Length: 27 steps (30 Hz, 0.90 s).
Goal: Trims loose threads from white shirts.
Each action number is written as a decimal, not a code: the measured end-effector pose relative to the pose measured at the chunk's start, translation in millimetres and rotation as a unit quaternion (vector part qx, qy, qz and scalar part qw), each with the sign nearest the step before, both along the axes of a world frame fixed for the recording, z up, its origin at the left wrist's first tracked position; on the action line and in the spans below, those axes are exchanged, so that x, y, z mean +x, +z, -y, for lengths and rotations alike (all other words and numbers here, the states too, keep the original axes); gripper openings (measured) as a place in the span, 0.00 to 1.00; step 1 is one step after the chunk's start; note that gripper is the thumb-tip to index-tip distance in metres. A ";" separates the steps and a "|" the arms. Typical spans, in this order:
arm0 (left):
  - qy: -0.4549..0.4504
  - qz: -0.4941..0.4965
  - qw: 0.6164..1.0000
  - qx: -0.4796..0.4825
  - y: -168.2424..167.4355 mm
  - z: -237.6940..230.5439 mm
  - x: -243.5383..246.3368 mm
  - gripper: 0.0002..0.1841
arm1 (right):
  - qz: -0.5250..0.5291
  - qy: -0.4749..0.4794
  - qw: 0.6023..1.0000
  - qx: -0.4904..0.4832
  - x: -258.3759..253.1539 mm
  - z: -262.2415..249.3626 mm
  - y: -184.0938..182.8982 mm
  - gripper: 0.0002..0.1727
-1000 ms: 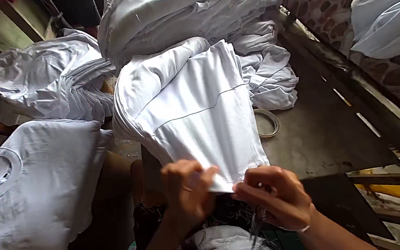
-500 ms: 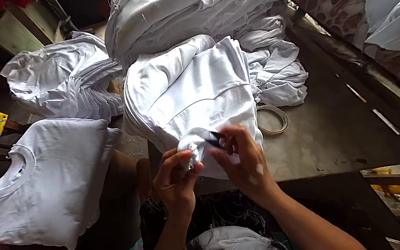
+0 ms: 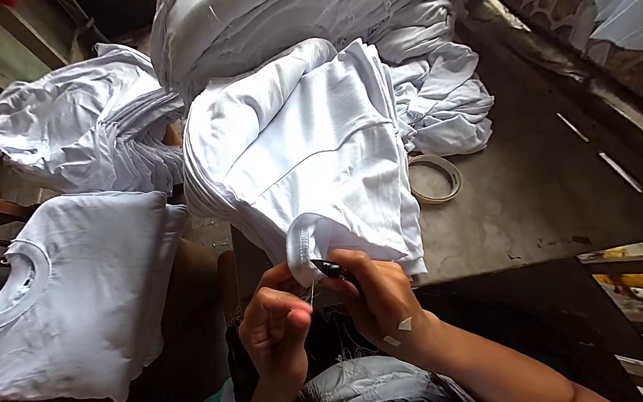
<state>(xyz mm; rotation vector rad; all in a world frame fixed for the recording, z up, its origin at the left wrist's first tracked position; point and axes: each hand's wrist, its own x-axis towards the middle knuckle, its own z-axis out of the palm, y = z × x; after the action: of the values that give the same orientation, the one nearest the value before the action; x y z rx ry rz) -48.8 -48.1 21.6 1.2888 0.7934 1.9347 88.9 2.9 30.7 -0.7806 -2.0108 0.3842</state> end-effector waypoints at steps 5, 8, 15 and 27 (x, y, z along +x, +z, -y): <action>0.075 -0.024 0.997 -0.003 -10.7 -12.9 5.9 0.18 | -0.001 -0.017 1.000 -0.017 13.4 7.1 -8.8 0.16; 0.094 0.008 0.996 0.008 -12.8 -16.9 3.1 0.09 | 0.024 -0.025 0.999 -0.014 19.1 17.9 -15.7 0.15; -0.021 0.012 0.999 -0.022 1.6 8.3 -2.8 0.08 | 0.029 -0.022 0.999 -0.006 14.9 21.8 -16.7 0.15; 0.189 -0.019 0.981 -0.043 -28.7 -27.7 10.8 0.07 | 0.072 -0.067 0.995 -0.029 29.5 16.5 -30.9 0.16</action>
<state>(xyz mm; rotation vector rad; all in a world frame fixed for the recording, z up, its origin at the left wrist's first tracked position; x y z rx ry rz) -37.9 -20.4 -7.1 1.1902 1.2011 2.1426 118.4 -13.6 -0.2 -0.9981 -2.0737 0.3185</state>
